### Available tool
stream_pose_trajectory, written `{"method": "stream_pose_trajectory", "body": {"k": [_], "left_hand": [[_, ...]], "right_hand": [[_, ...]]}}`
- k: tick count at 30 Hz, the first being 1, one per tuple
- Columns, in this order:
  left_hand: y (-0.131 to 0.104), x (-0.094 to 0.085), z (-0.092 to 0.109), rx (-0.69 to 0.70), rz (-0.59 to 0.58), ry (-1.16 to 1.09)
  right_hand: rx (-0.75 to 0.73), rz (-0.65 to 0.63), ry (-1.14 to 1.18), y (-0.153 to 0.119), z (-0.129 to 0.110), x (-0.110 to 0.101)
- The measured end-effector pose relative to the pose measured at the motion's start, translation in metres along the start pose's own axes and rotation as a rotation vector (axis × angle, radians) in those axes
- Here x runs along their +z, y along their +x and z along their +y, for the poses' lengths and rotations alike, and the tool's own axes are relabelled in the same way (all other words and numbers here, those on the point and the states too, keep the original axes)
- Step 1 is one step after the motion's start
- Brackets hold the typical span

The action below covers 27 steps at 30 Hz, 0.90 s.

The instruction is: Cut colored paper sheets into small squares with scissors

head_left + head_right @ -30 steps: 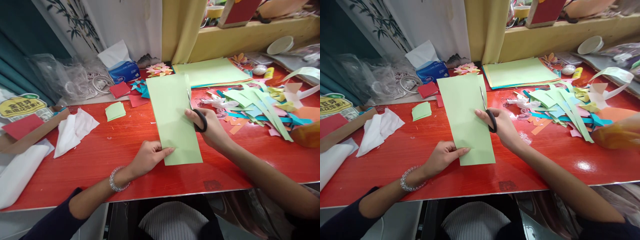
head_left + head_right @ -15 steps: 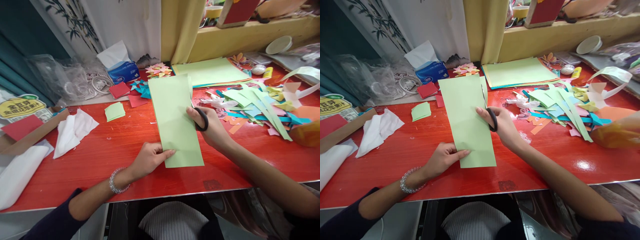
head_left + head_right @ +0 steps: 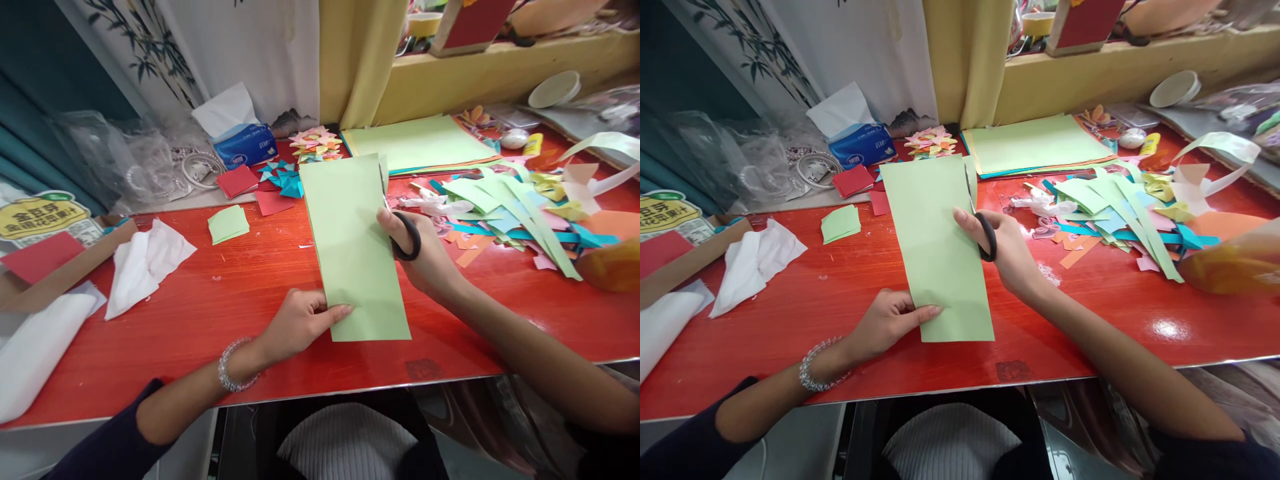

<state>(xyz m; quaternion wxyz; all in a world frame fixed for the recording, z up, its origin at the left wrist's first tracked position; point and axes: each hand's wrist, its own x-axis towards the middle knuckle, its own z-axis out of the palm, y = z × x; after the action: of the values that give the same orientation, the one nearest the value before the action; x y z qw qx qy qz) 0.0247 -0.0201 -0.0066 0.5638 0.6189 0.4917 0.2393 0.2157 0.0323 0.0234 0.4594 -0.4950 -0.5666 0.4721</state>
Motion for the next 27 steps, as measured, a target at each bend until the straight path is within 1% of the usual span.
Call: {"method": "stream_pose_trajectory", "body": {"k": [4,11,14,18,21,27], "left_hand": [[0.0,0.0,0.0,-0.016,-0.012,-0.017],[0.001,-0.001,-0.001,0.004,0.002,0.007],[0.001,0.0,-0.001,0.009,-0.005,0.011],[-0.001,0.001,-0.002,0.004,-0.036,0.017],[-0.002,0.001,0.0,-0.011,-0.045,0.033],[-0.002,0.001,0.001,-0.001,-0.041,0.039]], "right_hand": [[0.008,-0.012,0.019,0.0,-0.001,-0.001],[0.017,-0.021,0.102,0.002,0.005,-0.001],[0.01,0.001,0.073,0.002,0.004,-0.001],[0.002,0.039,-0.019,0.001,-0.004,-0.002],[0.005,0.051,-0.041,0.001,-0.007,-0.002],[0.004,0.02,0.066,0.004,0.003,-0.003]]}}
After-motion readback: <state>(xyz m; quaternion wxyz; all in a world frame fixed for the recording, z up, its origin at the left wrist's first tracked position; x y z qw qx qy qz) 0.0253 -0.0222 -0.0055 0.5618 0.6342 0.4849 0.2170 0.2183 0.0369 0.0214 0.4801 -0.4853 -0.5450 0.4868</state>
